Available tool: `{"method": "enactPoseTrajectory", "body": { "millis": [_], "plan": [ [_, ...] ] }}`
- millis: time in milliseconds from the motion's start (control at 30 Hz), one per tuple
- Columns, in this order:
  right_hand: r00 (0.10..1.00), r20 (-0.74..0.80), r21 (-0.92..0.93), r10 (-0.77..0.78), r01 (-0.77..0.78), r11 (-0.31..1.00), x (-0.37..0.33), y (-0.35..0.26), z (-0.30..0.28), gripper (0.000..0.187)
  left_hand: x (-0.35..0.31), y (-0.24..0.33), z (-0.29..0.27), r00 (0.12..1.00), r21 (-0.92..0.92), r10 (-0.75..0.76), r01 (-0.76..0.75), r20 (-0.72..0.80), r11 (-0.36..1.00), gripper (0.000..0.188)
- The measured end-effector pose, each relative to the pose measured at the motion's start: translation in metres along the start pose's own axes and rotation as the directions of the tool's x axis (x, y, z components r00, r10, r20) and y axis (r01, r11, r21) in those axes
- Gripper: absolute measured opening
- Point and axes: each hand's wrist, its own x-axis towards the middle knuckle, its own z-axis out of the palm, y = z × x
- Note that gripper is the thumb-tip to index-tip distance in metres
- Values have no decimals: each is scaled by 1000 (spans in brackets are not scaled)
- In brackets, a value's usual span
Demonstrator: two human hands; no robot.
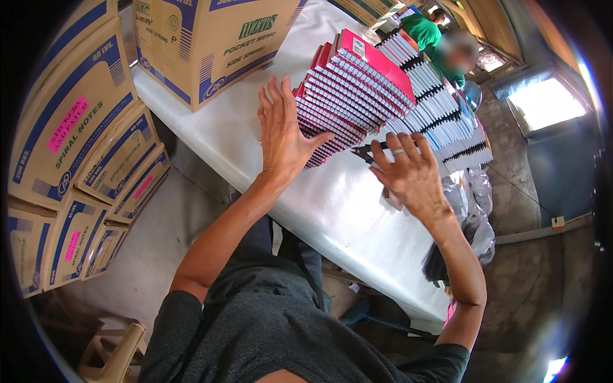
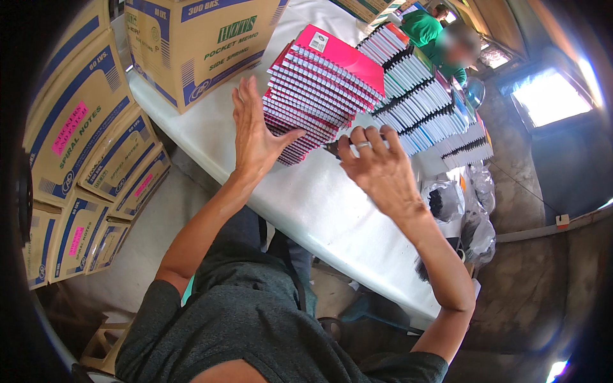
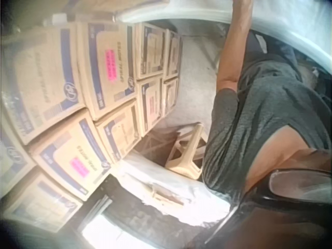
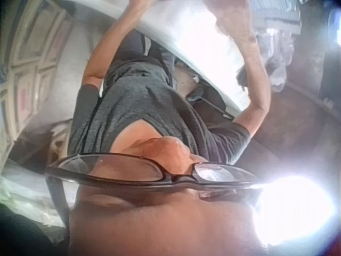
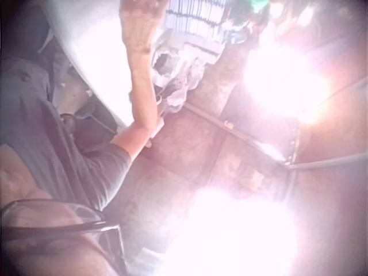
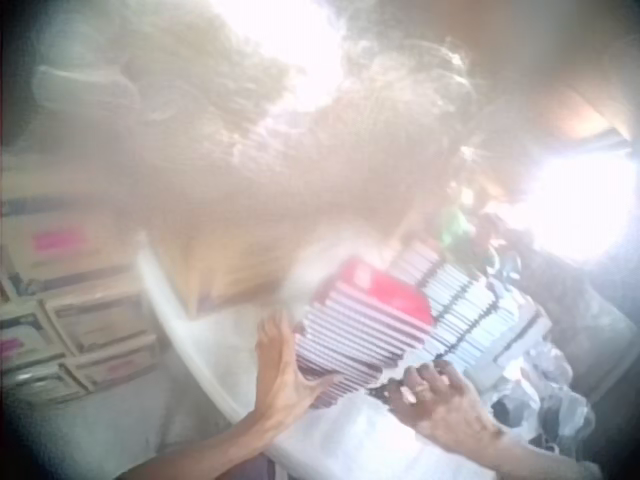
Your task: The person organizes stacks of spiral notebooks on a table, trims the spiral bindings with pliers, and places several small notebooks into a cardboard shipping box.
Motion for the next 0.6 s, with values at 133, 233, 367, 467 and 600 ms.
{"method": "enactPoseTrajectory", "body": {
  "millis": [133,233,367,467,600],
  "plan": [
    [992,-9,-141,-127,125,982,-12,19,6,39,10,9,-8,993,11,104,-103,-64,995,132],
    [977,33,-224,-209,211,952,-9,26,12,40,19,11,-7,979,23,177,-175,-105,984,124],
    [972,36,-221,-230,232,947,-13,28,13,36,18,13,-5,986,6,152,-152,-71,988,123],
    [985,133,-127,-110,127,984,-10,17,10,30,18,9,-2,989,13,139,-139,-49,990,125],
    [951,285,-168,121,-75,983,-2,-12,4,25,18,9,-3,995,26,100,-100,-22,995,130]
  ]
}}
